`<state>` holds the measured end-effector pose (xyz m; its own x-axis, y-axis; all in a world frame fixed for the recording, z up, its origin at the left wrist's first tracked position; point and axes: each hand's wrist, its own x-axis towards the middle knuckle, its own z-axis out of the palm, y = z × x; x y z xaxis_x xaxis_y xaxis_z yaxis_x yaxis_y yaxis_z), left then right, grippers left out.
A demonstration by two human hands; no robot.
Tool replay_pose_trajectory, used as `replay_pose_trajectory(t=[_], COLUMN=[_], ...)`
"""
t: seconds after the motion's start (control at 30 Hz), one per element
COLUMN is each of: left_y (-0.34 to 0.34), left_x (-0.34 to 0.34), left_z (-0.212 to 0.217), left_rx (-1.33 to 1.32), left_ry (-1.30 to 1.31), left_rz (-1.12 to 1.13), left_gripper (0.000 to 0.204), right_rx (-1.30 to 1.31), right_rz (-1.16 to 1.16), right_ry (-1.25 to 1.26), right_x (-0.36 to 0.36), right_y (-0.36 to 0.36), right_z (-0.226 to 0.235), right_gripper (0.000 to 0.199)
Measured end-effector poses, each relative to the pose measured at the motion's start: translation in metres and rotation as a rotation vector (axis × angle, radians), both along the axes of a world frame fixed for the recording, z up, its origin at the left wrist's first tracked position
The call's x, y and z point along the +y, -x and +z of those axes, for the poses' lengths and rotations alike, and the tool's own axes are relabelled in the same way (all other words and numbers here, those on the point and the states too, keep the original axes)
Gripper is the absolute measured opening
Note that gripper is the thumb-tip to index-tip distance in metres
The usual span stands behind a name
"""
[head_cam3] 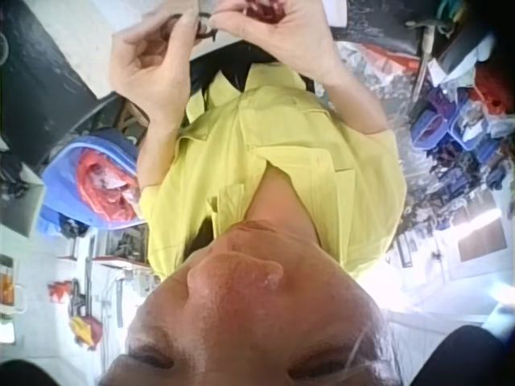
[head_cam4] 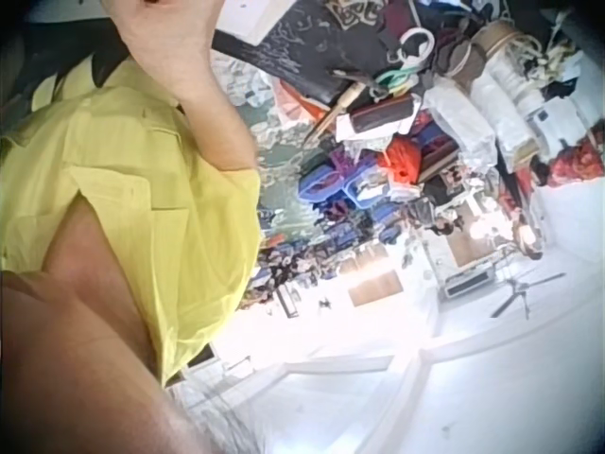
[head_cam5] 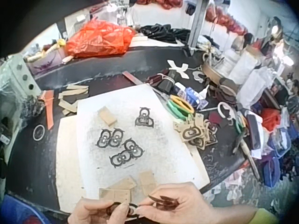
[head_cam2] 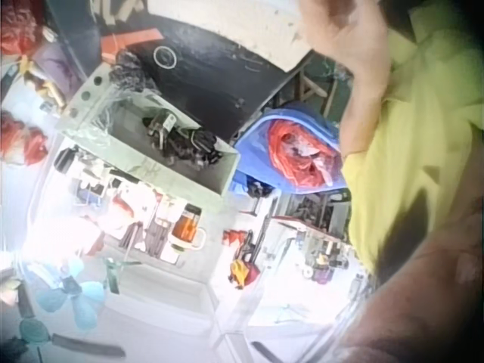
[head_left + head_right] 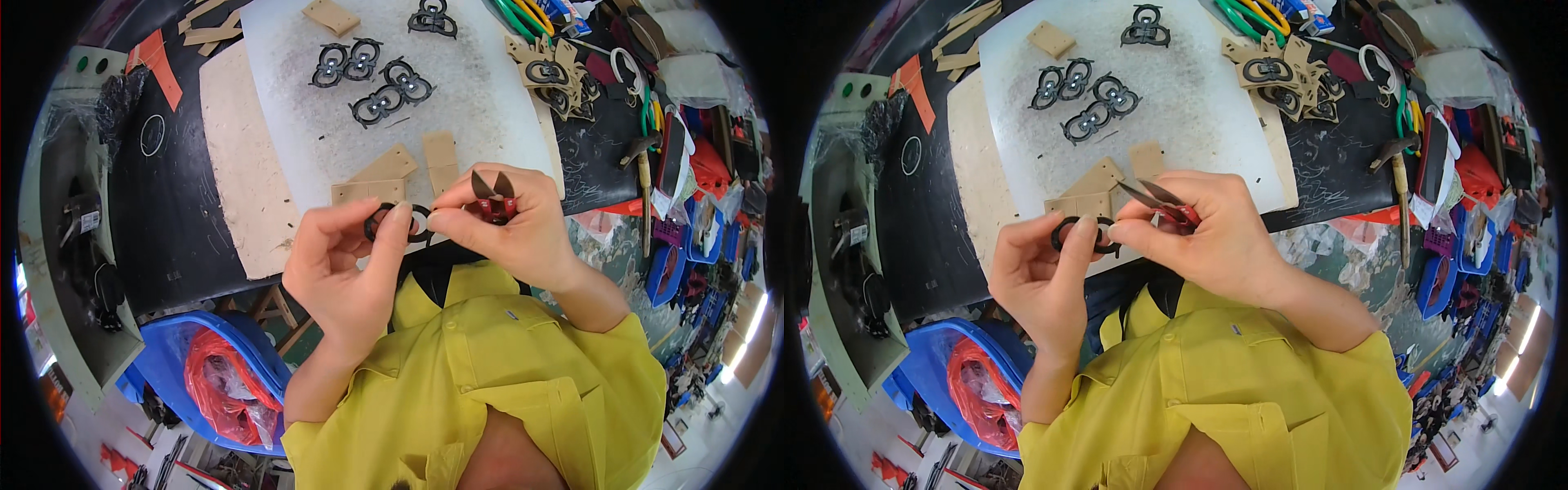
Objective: The person inserts black rubber gaskets into rectangular cardboard pieces and trims the excess material using red-handled scissors. The process is repeated for multiple units, which are then placed on the workbench.
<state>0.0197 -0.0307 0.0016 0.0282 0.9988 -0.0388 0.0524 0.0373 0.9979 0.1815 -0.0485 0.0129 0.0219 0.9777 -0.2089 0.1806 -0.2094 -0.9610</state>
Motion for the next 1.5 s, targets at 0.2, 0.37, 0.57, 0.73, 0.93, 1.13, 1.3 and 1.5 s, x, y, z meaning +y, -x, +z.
replay_pose_trajectory(t=[0.2,0.37,0.57,0.73,0.93,1.13,1.3,1.5], left_y=[0.007,0.01,0.012,0.038,0.045,0.043,0.049,0.045], left_x=[-0.012,-0.02,-0.023,0.011,0.044,0.066,0.064,0.079], left_z=[-0.004,-0.006,-0.01,-0.006,-0.023,-0.012,-0.021,-0.02], left_rx=[-0.03,-0.032,-0.098,0.358,0.533,0.589,0.553,0.687], left_ry=[0.056,0.072,0.116,-0.287,-0.477,-0.52,-0.521,-0.313], left_rz=[0.056,0.06,0.006,-0.319,-0.241,-0.27,-0.415,-0.203], left_gripper=[0.017,0.015,0.018,0.039,0.014,0.012,0.012,0.011], right_rx=[-0.445,-0.507,-0.707,-0.521,-0.037,-0.029,-0.1,0.002], right_rz=[0.166,0.266,0.451,0.245,-0.166,-0.132,-0.094,-0.146], right_ry=[-0.669,-0.902,-0.975,-0.762,-0.383,-0.253,-0.274,-0.184], right_x=[-0.011,-0.014,-0.01,-0.008,0.003,0.004,0.008,0.01], right_y=[0.003,0.001,-0.001,-0.009,-0.016,-0.017,-0.019,-0.014], right_z=[-0.02,-0.024,-0.014,-0.01,-0.007,-0.01,-0.013,-0.012], right_gripper=[0.027,0.034,0.027,0.021,0.013,0.014,0.014,0.015])
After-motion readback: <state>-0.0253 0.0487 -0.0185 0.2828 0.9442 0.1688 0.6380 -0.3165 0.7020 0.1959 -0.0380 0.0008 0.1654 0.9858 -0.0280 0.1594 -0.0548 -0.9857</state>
